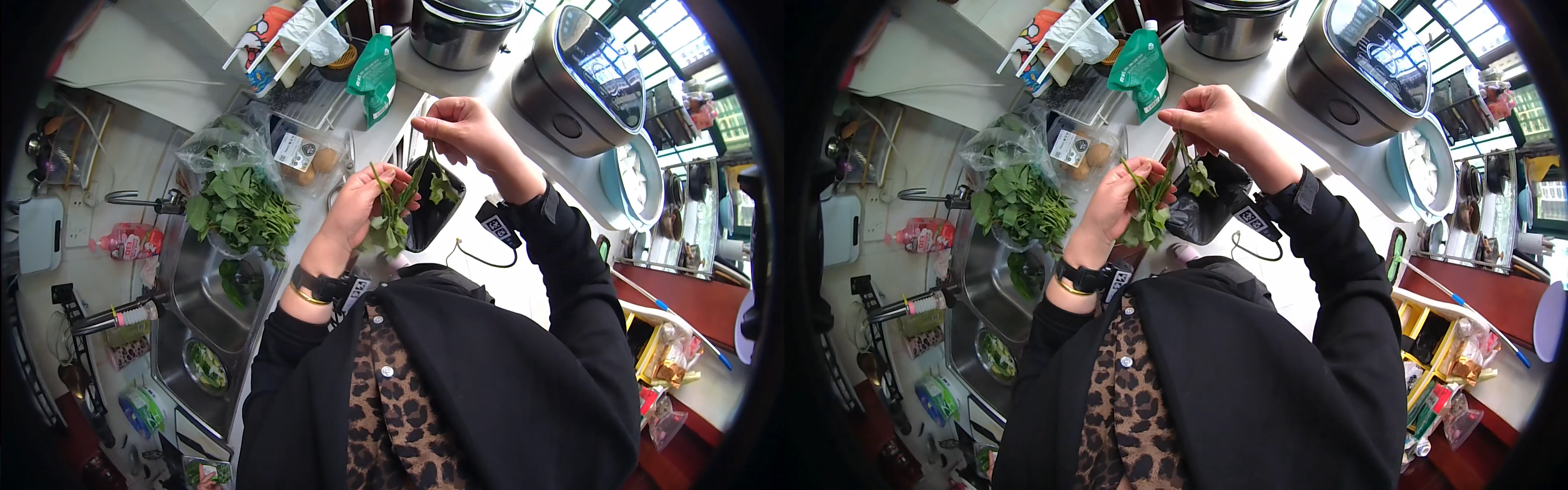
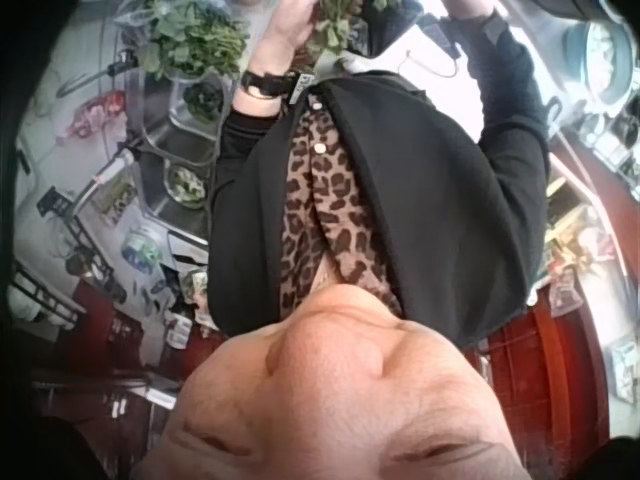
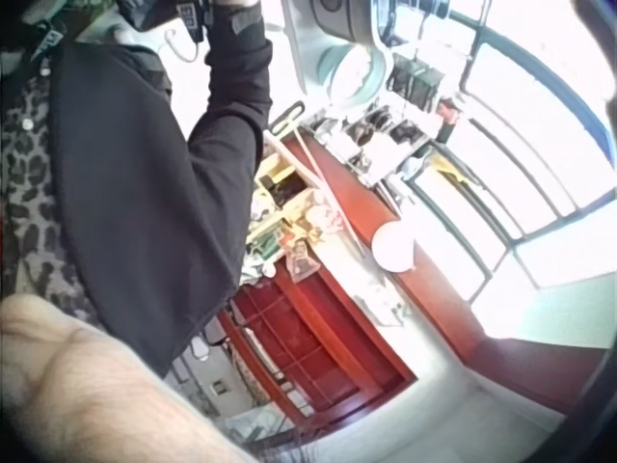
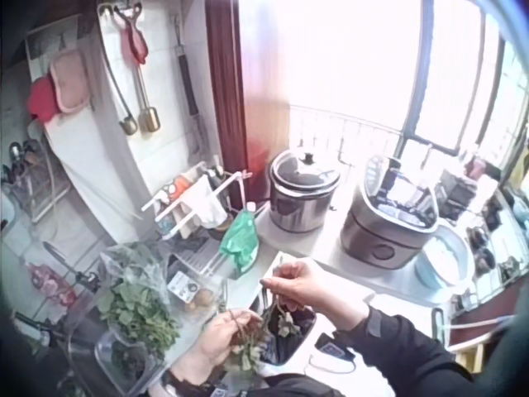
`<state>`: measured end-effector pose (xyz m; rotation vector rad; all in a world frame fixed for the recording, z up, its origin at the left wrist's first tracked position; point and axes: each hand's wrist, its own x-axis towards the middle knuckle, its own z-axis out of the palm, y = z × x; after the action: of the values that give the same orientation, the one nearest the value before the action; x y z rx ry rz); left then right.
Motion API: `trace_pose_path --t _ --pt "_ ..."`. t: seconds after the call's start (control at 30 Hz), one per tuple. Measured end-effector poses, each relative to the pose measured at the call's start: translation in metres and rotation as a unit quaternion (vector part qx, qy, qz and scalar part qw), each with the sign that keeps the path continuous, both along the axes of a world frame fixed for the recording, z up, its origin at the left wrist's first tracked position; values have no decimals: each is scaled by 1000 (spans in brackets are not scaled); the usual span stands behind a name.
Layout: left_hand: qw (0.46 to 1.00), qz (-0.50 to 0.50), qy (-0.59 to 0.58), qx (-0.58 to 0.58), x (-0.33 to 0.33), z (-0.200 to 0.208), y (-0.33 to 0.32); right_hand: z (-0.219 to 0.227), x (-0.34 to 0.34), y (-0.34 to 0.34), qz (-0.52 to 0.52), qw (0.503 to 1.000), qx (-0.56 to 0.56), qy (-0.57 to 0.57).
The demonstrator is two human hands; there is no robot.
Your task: The person retrieves leafy greens from the refrigerator, places them on the counter, and uses scissors to trim the stems. They then separate the leaves by hand and place them into the sink.
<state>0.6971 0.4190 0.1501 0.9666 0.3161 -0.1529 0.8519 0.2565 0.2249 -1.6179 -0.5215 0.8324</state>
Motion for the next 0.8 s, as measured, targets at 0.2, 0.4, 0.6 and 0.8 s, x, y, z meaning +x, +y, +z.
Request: trace_pose_path --t 0.2,0.4,0.6,0.8 --pt "989 111 59 -72 -4 -26 -7 -21 3 5 6 1000 15 13" --pt "965 117 -10 -235 -8 -35 12 -32 5 7 25 999 15 -40" --pt "955 50 -58 -287 -17 -3 43 -20 24 -8 -27 997 58 -36" --pt "998 61 -11 25 -22 19 26 3 9 -1 67 992 69 -78"
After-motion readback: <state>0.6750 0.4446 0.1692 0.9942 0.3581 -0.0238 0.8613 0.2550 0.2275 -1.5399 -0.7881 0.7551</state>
